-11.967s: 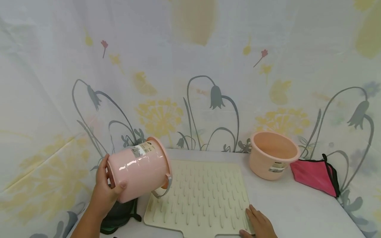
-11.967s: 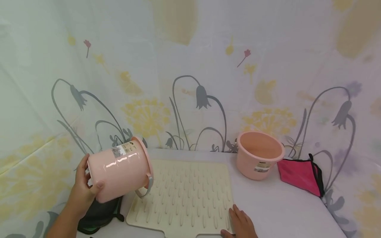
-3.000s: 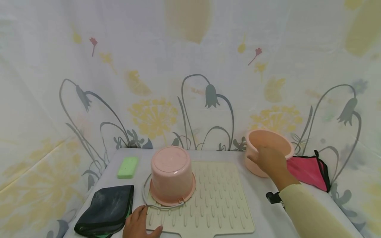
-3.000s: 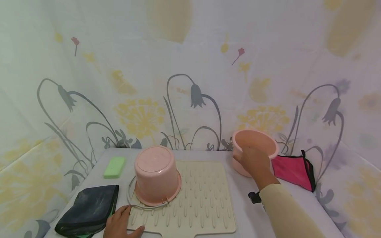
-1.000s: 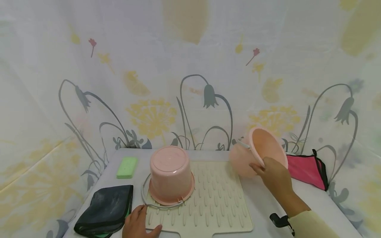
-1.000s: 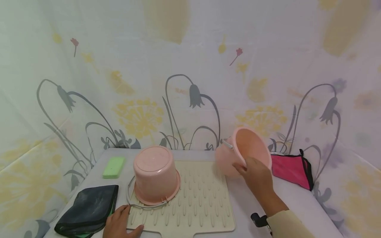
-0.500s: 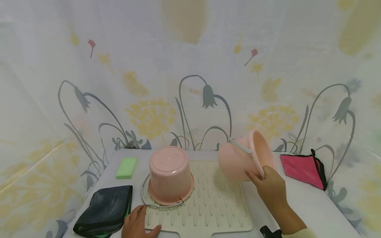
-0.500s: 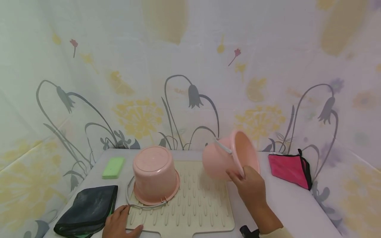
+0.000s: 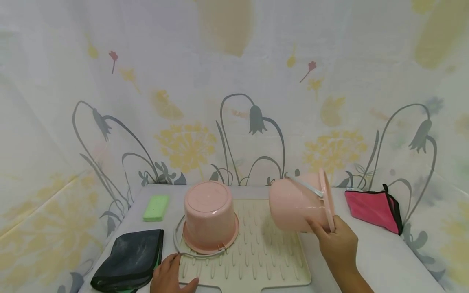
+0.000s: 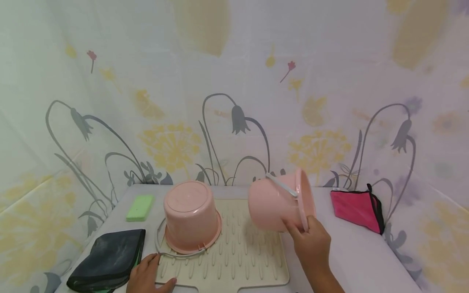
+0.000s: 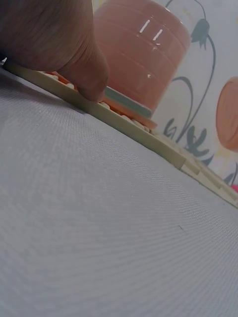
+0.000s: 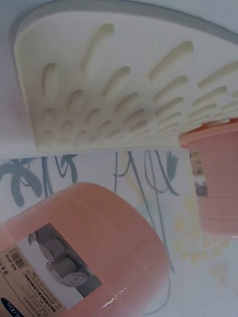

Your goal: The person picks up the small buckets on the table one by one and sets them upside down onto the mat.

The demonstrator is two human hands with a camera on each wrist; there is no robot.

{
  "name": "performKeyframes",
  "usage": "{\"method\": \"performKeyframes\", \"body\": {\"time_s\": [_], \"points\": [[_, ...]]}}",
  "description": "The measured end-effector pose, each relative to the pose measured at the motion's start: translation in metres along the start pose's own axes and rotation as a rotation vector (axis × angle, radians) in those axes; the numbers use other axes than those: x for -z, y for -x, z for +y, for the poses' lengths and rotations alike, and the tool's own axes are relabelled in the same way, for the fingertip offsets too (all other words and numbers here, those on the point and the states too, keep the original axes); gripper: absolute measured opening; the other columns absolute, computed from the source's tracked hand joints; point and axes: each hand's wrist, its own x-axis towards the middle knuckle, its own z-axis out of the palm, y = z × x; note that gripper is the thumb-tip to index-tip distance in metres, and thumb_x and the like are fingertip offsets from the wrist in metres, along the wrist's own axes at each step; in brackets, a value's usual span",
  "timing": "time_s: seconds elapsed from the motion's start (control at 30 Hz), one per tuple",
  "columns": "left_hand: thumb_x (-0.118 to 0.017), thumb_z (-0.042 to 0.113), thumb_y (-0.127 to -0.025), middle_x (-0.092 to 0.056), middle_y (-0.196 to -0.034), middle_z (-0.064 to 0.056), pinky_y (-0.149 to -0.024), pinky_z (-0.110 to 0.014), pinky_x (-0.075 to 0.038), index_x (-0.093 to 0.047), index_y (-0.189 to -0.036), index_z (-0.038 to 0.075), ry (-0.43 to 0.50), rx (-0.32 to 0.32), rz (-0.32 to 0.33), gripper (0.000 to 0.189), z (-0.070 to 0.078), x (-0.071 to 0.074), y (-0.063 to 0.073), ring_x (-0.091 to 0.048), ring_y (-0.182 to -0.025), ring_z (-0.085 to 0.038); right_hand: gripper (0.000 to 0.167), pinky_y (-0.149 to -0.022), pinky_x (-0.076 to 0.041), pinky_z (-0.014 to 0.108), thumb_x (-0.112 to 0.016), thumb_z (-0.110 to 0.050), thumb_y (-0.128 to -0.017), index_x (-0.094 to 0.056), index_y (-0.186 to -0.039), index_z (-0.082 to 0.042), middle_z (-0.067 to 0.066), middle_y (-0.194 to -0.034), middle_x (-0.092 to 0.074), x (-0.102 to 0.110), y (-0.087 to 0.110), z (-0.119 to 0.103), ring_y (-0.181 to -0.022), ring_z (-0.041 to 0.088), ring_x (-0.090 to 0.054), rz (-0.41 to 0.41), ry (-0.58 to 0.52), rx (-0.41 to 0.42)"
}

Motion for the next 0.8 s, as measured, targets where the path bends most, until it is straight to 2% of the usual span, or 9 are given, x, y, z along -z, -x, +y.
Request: {"method": "performKeyframes", "body": {"time_s": [0.27, 0.6, 0.8], "points": [[-0.079, 0.068, -0.079, -0.050, -0.146, -0.027, -0.106, -0.071, -0.037, -0.053, -0.145, -0.009, 0.008, -0.013, 0.020, 0.105, 0.000, 0.001, 0.000, -0.047, -0.128, -0.056, 0.046, -0.042, -0.028, 0.021, -0.096, -0.028, -0.074, -0.057, -0.068, -0.005, 0.000, -0.055, -0.048, 0.003, 0.010, -0.002, -0.053, 0.007, -0.036, -0.012, 0.006, -0.137], [-0.080, 0.068, -0.078, -0.050, -0.144, -0.028, -0.106, -0.071, -0.038, -0.053, -0.145, -0.009, 0.009, 0.000, 0.002, 0.106, 0.001, 0.002, -0.001, -0.047, -0.128, -0.057, 0.049, -0.041, -0.026, 0.022, -0.097, -0.022, -0.073, -0.051, -0.064, -0.006, -0.002, -0.054, -0.039, 0.006, 0.035, -0.010, -0.051, 0.006, -0.032, 0.015, -0.042, -0.172], [-0.080, 0.068, -0.077, -0.051, -0.142, -0.027, -0.105, -0.070, -0.039, -0.053, -0.144, -0.009, 0.016, 0.022, -0.006, 0.106, 0.002, 0.003, -0.001, -0.048, -0.126, -0.057, 0.045, -0.042, -0.029, 0.023, -0.096, -0.028, -0.076, -0.058, -0.069, -0.005, -0.001, -0.055, -0.046, 0.007, 0.046, -0.021, -0.050, 0.007, -0.036, -0.017, -0.077, -0.301]]}}
